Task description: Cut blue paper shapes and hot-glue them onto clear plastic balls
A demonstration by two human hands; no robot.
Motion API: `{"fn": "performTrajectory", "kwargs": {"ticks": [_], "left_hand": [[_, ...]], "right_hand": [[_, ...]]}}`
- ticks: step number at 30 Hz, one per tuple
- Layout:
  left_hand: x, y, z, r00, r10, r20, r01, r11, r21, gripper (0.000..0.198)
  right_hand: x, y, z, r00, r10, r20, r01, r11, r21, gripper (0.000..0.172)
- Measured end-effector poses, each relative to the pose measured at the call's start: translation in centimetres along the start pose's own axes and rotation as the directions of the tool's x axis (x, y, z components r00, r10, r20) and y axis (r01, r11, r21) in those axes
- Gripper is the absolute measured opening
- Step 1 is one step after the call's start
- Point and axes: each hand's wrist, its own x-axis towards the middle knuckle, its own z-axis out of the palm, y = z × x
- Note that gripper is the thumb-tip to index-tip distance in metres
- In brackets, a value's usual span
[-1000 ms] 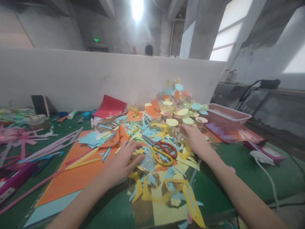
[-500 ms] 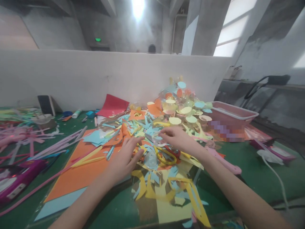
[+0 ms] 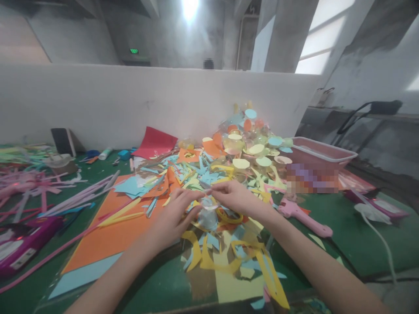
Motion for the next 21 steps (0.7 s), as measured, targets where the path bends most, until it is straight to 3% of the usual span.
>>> {"fn": "performTrajectory", "kwargs": {"ticks": [6,21], "left_hand": [[0.11,0.06,0.03,1.0,-0.009,-0.03,0.009,1.0,0.024,0.028],[-0.06,0.1,-0.17,0.998,-0.053,0.031,0.054,0.998,-0.017,0.025]], "right_hand": [[0.23,0.23,0.3,1.0,0.005,-0.013,-0.005,1.0,-0.003,0.032],[0.12,0.3,0.37,1.0,0.013,-0.014,-0.014,0.996,-0.093,0.031]]}}
